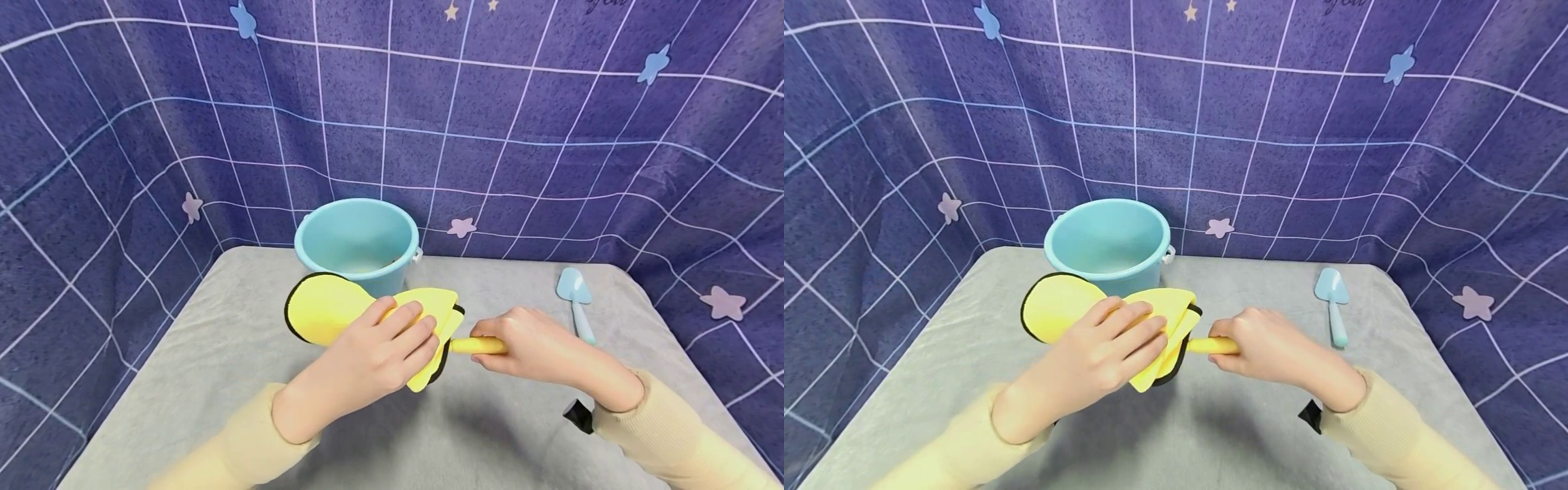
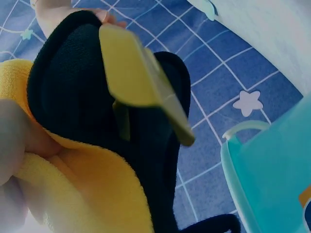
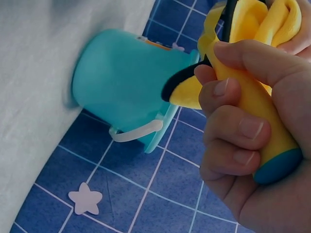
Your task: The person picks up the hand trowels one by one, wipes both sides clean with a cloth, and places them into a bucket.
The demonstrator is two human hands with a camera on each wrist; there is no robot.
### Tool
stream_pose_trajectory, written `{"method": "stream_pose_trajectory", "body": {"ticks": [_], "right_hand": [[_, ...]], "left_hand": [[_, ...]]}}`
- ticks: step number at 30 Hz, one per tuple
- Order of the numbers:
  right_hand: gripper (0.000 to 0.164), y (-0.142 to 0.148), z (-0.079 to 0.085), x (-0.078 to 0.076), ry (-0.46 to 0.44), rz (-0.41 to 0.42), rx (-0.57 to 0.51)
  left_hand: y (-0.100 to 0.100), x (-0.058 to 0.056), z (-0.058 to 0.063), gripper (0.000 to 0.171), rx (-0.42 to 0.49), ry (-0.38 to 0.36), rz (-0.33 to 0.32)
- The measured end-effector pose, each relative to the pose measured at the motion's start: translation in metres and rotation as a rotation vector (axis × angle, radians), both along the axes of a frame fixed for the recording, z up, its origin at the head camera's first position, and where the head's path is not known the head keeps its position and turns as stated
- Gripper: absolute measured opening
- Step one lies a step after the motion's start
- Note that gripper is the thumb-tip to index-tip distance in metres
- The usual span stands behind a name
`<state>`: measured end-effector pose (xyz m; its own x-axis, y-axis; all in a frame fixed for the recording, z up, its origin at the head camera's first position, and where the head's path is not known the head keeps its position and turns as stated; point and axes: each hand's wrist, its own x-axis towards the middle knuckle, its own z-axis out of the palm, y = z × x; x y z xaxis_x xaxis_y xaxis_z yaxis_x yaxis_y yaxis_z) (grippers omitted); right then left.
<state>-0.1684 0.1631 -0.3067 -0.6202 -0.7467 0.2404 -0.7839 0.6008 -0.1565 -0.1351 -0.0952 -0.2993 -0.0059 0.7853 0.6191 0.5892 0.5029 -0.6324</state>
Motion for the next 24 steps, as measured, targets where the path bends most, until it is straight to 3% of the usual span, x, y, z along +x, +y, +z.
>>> {"method": "stream_pose_trajectory", "body": {"ticks": [5,12,16,24], "right_hand": [[0.009,0.000,0.001,0.001,-0.009,0.014,-0.023],[0.009,-0.001,0.002,0.002,0.024,0.034,-0.031],[0.010,-0.001,0.003,0.002,0.037,0.033,-0.027],[0.011,-0.001,0.001,0.004,0.069,0.013,-0.004]], "left_hand": [[0.003,-0.001,-0.004,0.022,-0.027,-0.024,0.031],[0.007,0.004,-0.001,0.034,-0.035,-0.046,0.051],[0.011,0.002,-0.009,0.037,-0.058,-0.080,0.088],[0.016,0.001,-0.026,0.020,-0.120,-0.174,0.180]]}}
